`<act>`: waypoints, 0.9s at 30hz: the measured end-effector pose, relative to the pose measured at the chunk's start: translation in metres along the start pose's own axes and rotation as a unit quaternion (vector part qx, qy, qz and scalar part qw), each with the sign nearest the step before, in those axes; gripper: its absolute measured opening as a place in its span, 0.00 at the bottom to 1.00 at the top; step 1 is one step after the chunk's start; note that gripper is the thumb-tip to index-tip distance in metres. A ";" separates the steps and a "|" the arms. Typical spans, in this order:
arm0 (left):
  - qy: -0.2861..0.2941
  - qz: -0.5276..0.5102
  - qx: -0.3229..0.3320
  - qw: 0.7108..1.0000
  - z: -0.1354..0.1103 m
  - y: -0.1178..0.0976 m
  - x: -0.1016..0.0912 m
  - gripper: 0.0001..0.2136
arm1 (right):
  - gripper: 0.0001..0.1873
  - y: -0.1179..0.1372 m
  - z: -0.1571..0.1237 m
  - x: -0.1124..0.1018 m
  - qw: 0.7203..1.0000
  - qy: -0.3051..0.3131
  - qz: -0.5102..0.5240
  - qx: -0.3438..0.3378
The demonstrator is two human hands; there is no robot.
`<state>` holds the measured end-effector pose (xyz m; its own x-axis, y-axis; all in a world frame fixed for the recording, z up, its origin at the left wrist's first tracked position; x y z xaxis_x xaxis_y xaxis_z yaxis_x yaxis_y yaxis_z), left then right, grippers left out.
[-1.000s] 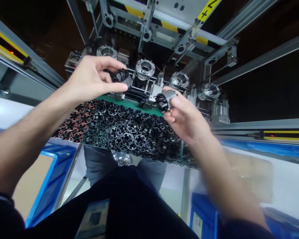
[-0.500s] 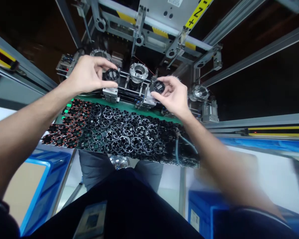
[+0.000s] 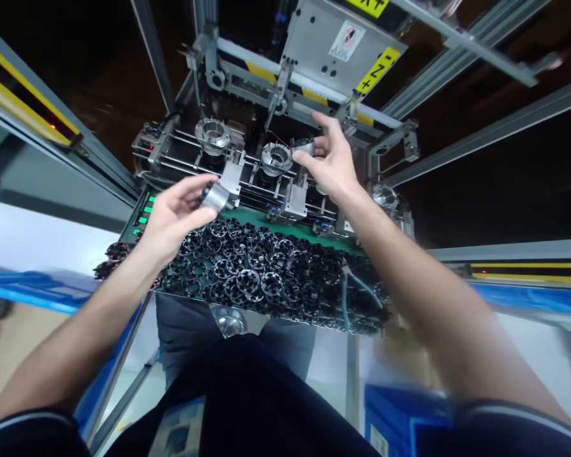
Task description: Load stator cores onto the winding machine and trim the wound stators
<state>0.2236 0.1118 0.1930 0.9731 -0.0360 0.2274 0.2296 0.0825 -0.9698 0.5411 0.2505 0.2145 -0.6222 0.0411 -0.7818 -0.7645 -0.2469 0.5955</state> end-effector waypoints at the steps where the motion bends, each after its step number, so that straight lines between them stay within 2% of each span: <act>1: -0.014 -0.020 -0.018 1.000 -0.014 0.006 -0.006 0.29 | 0.52 -0.001 0.010 0.005 1.000 0.002 -0.023 -0.003; 3: -0.043 -0.051 -0.053 0.996 -0.037 0.019 -0.020 0.27 | 0.51 -0.003 0.029 0.015 0.997 0.006 -0.071 -0.014; 6: -0.085 -0.079 -0.092 0.989 -0.064 0.035 -0.044 0.27 | 0.40 -0.004 0.046 0.029 0.993 0.023 -0.103 -0.048; 10: -0.141 -0.097 -0.106 0.980 -0.092 0.046 -0.073 0.27 | 0.33 -0.004 0.058 0.032 0.988 0.071 -0.114 -0.080; 13: -0.170 -0.106 -0.089 0.976 -0.103 0.047 -0.081 0.28 | 0.33 -0.004 0.073 0.025 0.984 0.114 -0.118 -0.073; 17: -0.184 -0.124 -0.069 0.973 -0.104 0.036 -0.074 0.29 | 0.33 -0.009 0.087 0.023 0.982 0.167 -0.068 -0.062; 20: -0.170 -0.160 -0.074 0.970 -0.106 0.023 -0.065 0.28 | 0.37 -0.008 0.066 0.036 0.976 0.166 -0.093 -0.107; 23: -0.162 -0.204 -0.102 0.960 -0.111 0.012 -0.058 0.29 | 0.52 0.004 0.024 0.050 0.964 0.136 -0.186 -0.131; 25: -0.151 -0.227 -0.128 0.953 -0.115 0.010 -0.054 0.31 | 0.49 0.028 -0.005 0.051 0.972 0.088 -0.186 -0.115; 27: -0.137 -0.248 -0.153 0.947 -0.119 0.012 -0.048 0.33 | 0.43 0.072 -0.035 0.050 0.987 0.053 -0.093 -0.124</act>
<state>0.1771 -0.0035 0.1603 0.7241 0.2691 0.6350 0.6847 -0.1698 -0.7088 0.4612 0.2005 0.2120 -0.4445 0.0104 -0.8957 -0.7907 -0.4745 0.3868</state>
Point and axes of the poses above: each hand's wrist, its own z-axis towards the middle knuckle, its own x-axis out of the palm, y = z × x, the point moved 4 cm from there along z, towards the middle knuckle
